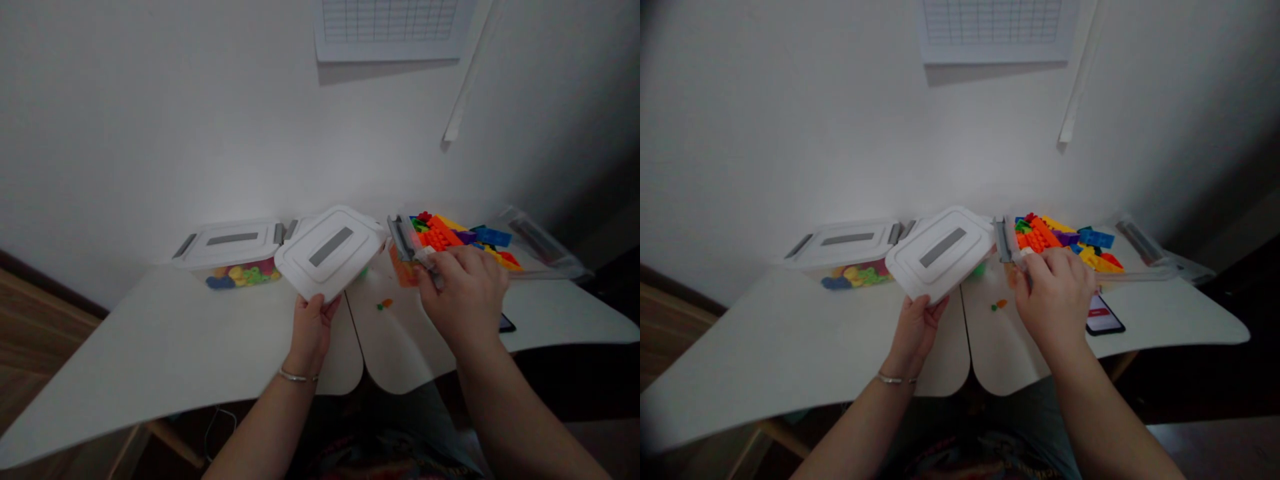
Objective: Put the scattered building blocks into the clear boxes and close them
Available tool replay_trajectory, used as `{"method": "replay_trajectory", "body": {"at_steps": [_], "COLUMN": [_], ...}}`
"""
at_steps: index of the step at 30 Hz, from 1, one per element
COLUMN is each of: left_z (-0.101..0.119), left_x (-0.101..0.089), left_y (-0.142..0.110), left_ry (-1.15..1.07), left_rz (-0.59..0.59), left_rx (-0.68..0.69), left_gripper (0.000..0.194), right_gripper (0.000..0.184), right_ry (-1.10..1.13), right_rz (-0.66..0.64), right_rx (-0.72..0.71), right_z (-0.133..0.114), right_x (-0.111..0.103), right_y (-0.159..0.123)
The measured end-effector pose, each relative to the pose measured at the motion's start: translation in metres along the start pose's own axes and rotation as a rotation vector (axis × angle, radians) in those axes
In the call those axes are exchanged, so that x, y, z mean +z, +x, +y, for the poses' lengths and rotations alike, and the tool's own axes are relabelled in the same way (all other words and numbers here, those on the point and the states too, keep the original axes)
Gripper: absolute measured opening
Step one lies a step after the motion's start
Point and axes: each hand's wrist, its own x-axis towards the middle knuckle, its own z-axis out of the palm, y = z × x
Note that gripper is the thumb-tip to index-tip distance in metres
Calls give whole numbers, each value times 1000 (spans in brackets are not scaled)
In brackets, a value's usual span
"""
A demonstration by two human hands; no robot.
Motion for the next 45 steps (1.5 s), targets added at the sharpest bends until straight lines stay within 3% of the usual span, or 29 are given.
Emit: {"method": "replay_trajectory", "body": {"at_steps": [5, 10, 16, 19, 24, 28, 31, 40, 45], "left_z": [-3, -12, -29, -28, 9, 50, 72, 92, 94], "left_x": [29, 52, 62, 60, 44, 29, 23, 25, 20], "left_y": [28, 40, 42, 41, 30, 14, 3, -14, -22], "left_ry": [-55, -97, -141, -109, 35, 148, 201, 142, 165], "left_rz": [-17, -35, -35, -67, -118, 20, 92, 134, 162], "left_rx": [-25, -40, -147, -169, 104, 407, 538, 581, 588], "left_gripper": [41, 49, 49, 48, 49, 46, 43, 29, 28], "right_gripper": [13, 13, 11, 12, 12, 11, 10, 6, 7], "right_ry": [10, 1, 20, 41, 97, 200, 279, 398, 452], "right_rz": [-2, 30, 30, 26, -12, -59, -109, -239, -324], "right_rx": [10, -12, -30, -48, -99, -133, -158, -258, -330], "right_z": [2, 7, 4, -3, -16, -31, -48, -107, -126], "right_x": [-2, -3, -12, -18, -24, -26, -26, -1, -1], "right_y": [-1, -3, -6, -8, -14, -18, -21, -28, -27]}}
